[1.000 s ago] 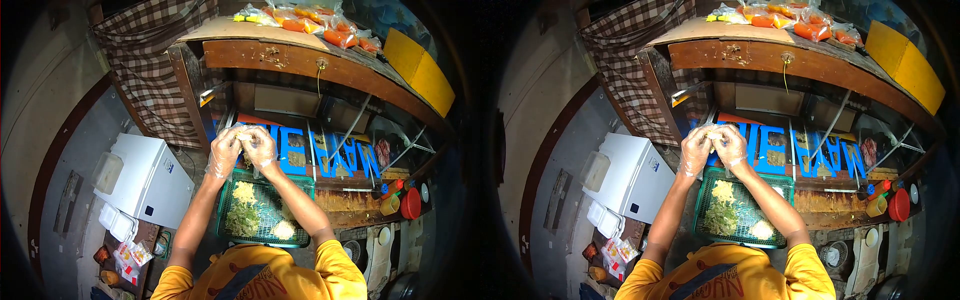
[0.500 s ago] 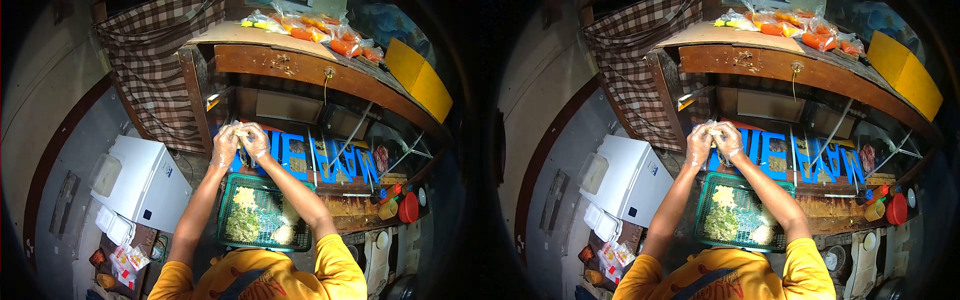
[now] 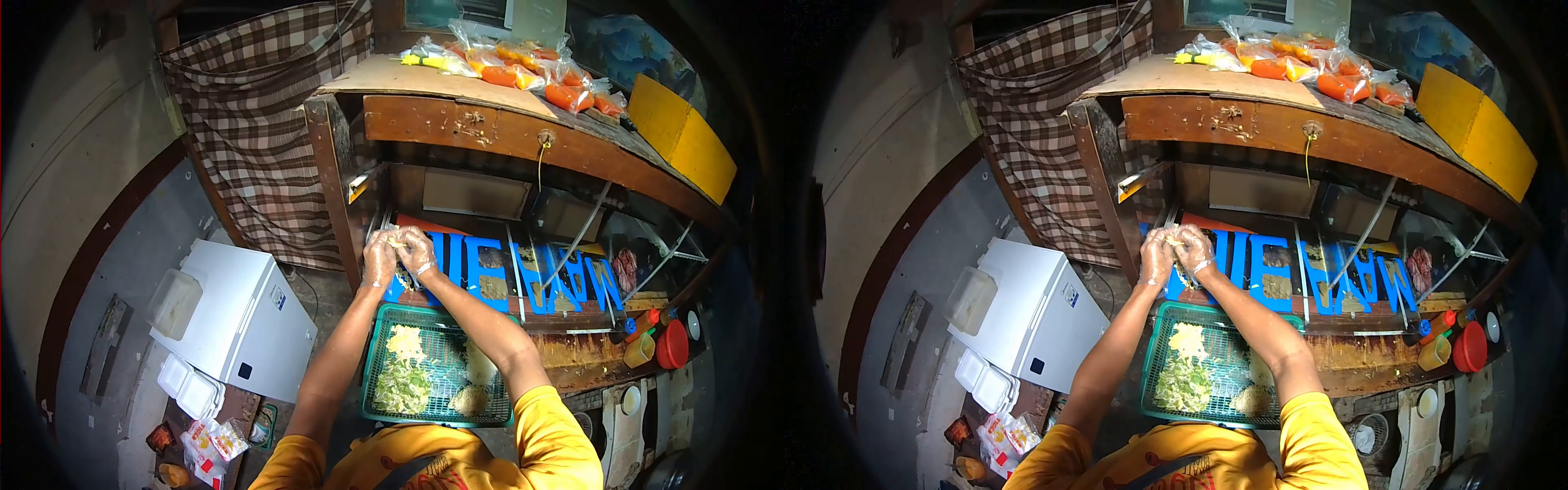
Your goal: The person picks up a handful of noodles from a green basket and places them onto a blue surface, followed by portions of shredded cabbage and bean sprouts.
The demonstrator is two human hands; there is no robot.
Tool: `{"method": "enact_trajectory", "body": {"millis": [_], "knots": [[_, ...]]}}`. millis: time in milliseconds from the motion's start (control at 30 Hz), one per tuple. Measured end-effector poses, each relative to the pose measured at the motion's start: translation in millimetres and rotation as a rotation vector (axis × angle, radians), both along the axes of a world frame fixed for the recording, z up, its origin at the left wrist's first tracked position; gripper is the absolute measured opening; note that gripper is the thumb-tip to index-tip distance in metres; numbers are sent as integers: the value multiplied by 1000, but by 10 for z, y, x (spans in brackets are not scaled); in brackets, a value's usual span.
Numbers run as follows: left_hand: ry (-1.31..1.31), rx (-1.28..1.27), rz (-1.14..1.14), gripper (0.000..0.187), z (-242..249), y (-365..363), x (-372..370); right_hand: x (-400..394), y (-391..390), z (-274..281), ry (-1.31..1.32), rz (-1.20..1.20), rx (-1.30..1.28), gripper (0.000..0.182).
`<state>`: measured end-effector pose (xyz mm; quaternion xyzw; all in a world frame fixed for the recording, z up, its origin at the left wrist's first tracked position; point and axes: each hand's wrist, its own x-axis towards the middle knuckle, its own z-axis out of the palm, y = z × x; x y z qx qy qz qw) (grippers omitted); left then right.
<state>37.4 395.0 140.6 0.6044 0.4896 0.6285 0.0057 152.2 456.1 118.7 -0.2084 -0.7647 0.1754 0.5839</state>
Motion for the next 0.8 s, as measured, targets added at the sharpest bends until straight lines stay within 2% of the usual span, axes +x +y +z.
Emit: {"method": "enact_trajectory", "body": {"millis": [333,433,567,667,800], "knots": [[88,-203,-92,22,-581,-15,-96,184,-113,-505,-304,-17,-168,18],[104,-223,-158,23,-632,-52,-93,263,-163,-507,-412,-22,-240,21],[165,-258,-160,27,-749,-40,-118,343,-234,-466,-503,24,-176,28],[267,-318,-107,27,-779,-8,-114,356,-262,-344,-624,91,-47,33],[324,-443,-93,25,-435,-135,-66,286,-154,-452,-623,62,-122,29]]}}
